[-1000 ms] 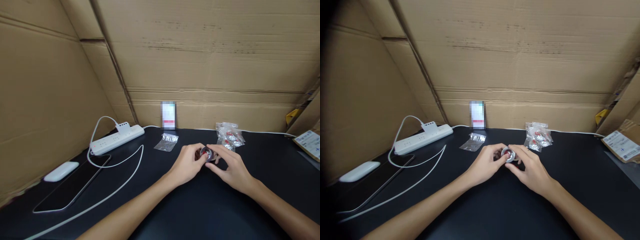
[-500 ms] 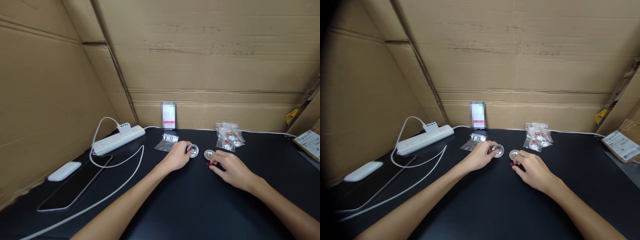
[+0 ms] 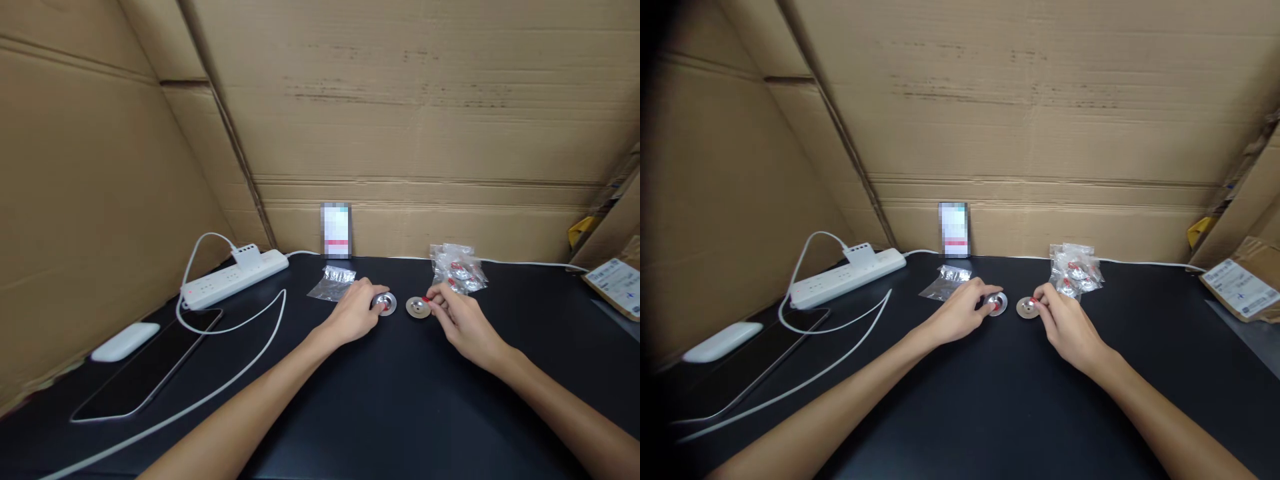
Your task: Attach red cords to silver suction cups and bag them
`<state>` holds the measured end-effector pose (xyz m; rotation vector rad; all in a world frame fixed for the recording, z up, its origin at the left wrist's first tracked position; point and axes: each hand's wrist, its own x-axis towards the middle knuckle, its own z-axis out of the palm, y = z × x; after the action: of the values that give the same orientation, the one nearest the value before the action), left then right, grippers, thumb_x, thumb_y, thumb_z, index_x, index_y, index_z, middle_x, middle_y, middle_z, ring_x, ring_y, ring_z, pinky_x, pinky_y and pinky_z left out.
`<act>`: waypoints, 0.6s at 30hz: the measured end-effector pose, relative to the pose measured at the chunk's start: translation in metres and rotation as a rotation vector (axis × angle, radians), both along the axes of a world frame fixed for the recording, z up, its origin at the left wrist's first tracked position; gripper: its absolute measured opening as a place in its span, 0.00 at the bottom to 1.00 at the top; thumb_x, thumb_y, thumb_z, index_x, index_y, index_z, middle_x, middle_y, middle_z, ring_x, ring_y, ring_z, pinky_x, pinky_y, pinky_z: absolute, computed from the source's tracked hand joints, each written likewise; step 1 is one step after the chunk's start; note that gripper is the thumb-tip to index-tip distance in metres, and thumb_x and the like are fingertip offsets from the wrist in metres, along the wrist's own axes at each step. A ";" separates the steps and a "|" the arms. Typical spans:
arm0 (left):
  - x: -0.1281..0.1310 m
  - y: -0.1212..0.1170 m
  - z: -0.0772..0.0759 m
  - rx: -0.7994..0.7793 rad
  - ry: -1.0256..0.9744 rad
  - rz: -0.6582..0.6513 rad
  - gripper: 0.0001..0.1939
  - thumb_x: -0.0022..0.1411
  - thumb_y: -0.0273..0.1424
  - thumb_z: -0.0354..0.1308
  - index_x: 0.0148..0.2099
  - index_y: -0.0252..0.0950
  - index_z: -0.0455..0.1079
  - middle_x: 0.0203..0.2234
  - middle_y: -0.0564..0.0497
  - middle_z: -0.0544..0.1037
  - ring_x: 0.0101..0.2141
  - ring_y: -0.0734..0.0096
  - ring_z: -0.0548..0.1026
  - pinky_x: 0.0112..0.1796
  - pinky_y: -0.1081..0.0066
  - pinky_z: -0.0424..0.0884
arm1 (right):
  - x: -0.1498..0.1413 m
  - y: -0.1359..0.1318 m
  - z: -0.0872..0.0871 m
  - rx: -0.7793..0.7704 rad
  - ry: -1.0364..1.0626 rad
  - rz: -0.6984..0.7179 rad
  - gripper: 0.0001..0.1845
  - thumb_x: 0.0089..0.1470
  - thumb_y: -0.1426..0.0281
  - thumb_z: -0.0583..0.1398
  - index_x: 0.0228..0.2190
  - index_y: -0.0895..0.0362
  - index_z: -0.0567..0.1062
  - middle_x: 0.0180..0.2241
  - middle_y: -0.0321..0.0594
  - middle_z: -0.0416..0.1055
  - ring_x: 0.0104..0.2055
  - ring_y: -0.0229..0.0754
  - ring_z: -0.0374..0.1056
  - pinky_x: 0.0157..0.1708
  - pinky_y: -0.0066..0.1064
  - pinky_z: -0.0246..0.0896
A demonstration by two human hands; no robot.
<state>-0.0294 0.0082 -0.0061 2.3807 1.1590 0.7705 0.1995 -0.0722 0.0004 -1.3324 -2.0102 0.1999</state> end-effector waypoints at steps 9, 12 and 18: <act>0.009 -0.016 0.013 0.152 0.105 -0.001 0.20 0.66 0.31 0.48 0.57 0.32 0.68 0.46 0.40 0.69 0.49 0.53 0.66 0.51 0.55 0.64 | 0.005 0.008 -0.010 0.022 -0.022 -0.024 0.14 0.64 0.70 0.53 0.50 0.54 0.67 0.33 0.39 0.72 0.30 0.40 0.69 0.31 0.32 0.65; 0.021 -0.026 0.013 0.286 0.118 -0.066 0.18 0.68 0.31 0.47 0.56 0.35 0.68 0.50 0.41 0.68 0.52 0.52 0.63 0.52 0.54 0.62 | 0.005 0.011 -0.010 0.061 -0.019 -0.051 0.15 0.63 0.71 0.53 0.51 0.56 0.68 0.32 0.40 0.74 0.29 0.40 0.69 0.31 0.32 0.66; 0.043 -0.029 0.005 0.384 0.195 -0.168 0.16 0.69 0.32 0.46 0.52 0.31 0.69 0.48 0.39 0.70 0.56 0.48 0.59 0.56 0.49 0.56 | 0.003 0.011 -0.007 0.119 -0.019 -0.022 0.10 0.63 0.72 0.53 0.38 0.57 0.75 0.33 0.41 0.75 0.29 0.40 0.68 0.33 0.33 0.64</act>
<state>0.0135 -0.0204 -0.0011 2.8832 0.9293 0.7754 0.2024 -0.0614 -0.0068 -1.2850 -1.9907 0.0567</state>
